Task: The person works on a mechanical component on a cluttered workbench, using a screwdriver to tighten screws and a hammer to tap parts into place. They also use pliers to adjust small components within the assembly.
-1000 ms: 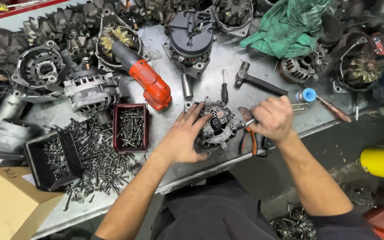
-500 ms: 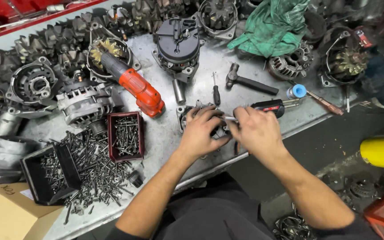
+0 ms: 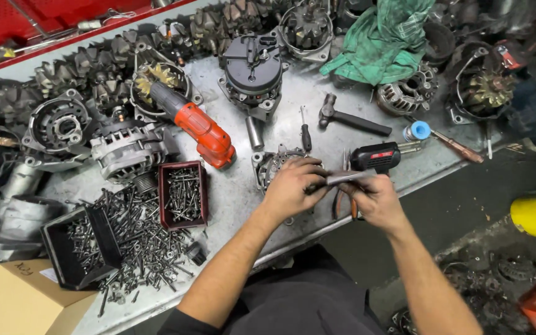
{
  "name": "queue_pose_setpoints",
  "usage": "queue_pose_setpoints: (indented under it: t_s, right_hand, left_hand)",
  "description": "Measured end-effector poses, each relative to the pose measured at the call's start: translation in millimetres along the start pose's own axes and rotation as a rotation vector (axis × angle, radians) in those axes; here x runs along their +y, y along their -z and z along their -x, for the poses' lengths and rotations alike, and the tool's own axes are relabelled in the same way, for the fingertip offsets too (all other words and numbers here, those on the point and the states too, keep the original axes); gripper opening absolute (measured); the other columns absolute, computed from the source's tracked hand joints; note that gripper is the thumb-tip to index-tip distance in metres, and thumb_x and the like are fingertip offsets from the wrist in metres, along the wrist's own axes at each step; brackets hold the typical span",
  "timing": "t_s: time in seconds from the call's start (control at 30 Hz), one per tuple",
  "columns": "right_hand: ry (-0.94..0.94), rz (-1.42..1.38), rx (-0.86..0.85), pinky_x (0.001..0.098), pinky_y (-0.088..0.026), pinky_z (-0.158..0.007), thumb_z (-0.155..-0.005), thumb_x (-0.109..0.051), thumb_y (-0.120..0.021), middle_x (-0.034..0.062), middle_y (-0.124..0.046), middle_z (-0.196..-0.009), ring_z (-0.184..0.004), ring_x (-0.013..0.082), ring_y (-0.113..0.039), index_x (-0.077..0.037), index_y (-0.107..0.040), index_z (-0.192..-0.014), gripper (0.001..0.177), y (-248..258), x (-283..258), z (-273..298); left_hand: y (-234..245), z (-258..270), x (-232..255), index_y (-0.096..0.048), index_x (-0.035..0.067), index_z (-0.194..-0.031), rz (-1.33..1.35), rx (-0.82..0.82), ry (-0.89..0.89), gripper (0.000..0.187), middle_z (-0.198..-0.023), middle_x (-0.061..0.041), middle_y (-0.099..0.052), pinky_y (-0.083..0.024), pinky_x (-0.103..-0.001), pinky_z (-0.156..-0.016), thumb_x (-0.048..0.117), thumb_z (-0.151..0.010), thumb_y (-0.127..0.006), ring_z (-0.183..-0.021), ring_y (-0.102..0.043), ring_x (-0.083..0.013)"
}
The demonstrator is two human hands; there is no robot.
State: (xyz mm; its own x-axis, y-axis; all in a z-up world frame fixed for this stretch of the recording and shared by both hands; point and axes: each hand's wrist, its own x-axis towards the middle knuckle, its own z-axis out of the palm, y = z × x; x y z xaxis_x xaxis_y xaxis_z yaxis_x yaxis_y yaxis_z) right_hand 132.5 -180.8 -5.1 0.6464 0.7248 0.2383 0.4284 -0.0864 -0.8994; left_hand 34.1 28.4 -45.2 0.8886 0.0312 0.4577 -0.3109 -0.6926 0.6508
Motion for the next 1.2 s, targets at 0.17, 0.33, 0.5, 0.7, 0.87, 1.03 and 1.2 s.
queue_pose_setpoints:
  t_s: [0.17,0.33,0.5,0.7,0.87,1.03,1.2]
  right_hand:
    - [-0.033,-0.022,0.341,0.0282,-0.057,-0.068,-0.07,-0.004,-0.093,0.0042,-0.071,-0.071,-0.069,0.013,-0.069,-0.008,-0.074,-0.08,0.022,-29,5,11]
    - [-0.09,0.087,0.281,0.0415,-0.06,-0.075,-0.089,-0.01,-0.079,0.0171,-0.072,-0.095,-0.092,0.0307,-0.073,-0.004,-0.07,-0.109,0.022,-37,1,12]
    - [0.129,0.168,0.229,0.0475,-0.058,-0.087,-0.097,-0.001,-0.066,0.0203,-0.074,-0.102,-0.099,0.0394,-0.074,0.001,-0.075,-0.106,0.013,-37,-18,5]
    - [0.126,0.095,0.186,0.0417,-0.058,-0.069,-0.094,-0.009,-0.072,0.0115,-0.074,-0.081,-0.075,0.0287,-0.076,-0.006,-0.077,-0.095,0.006,-37,-16,11]
    - [0.066,0.23,0.259,0.0336,-0.052,-0.066,-0.088,-0.003,-0.077,0.0096,-0.075,-0.086,-0.071,0.0228,-0.068,-0.004,-0.076,-0.098,0.01,-30,4,10]
    - [0.056,0.388,0.154,0.0321,-0.056,-0.085,-0.075,-0.005,-0.083,0.0141,-0.075,-0.109,-0.092,0.0225,-0.072,0.005,-0.062,-0.13,0.06,16,-35,-22]
    - [1.014,1.302,-0.627,0.0478,-0.048,-0.096,-0.08,-0.032,-0.055,-0.004,-0.052,-0.15,-0.127,0.0251,-0.055,-0.024,-0.058,-0.134,0.055,61,-96,-79]
  left_hand:
    - [2,-2,11,-0.065,0.017,-0.093,-0.02,0.084,0.114,0.044,-0.114,-0.004,-0.071,-0.05,-0.051,-0.102,0.043,-0.065,-0.088,-0.12,-0.065,-0.0289]
    - [2,-7,16,-0.065,0.014,-0.104,-0.144,-0.023,0.184,0.05,-0.117,-0.011,-0.069,-0.045,-0.057,-0.108,0.045,-0.07,-0.085,-0.121,-0.064,-0.035]
    - [-1,-4,14,-0.072,0.02,-0.102,-0.27,-0.095,0.1,0.034,-0.109,-0.005,-0.071,-0.042,-0.054,-0.11,0.043,-0.077,-0.079,-0.122,-0.062,-0.0285]
    - [-12,-8,7,-0.076,0.026,-0.083,-0.377,-0.063,0.025,0.025,-0.103,0.001,-0.073,-0.043,-0.05,-0.111,0.051,-0.076,-0.074,-0.128,-0.059,-0.0209]
    - [-6,-11,20,-0.077,0.022,-0.095,-0.328,-0.017,0.061,0.031,-0.109,0.0,-0.072,-0.043,-0.048,-0.109,0.048,-0.078,-0.072,-0.123,-0.061,-0.0249]
    - [-12,-15,13,-0.078,0.019,-0.098,-0.341,-0.065,0.086,0.031,-0.111,0.002,-0.071,-0.039,-0.047,-0.11,0.044,-0.081,-0.071,-0.126,-0.058,-0.0245]
    - [-2,-21,9,-0.079,0.021,-0.091,-0.351,-0.118,0.024,0.034,-0.101,-0.001,-0.073,-0.043,-0.047,-0.103,0.052,-0.079,-0.07,-0.115,-0.063,-0.0271]
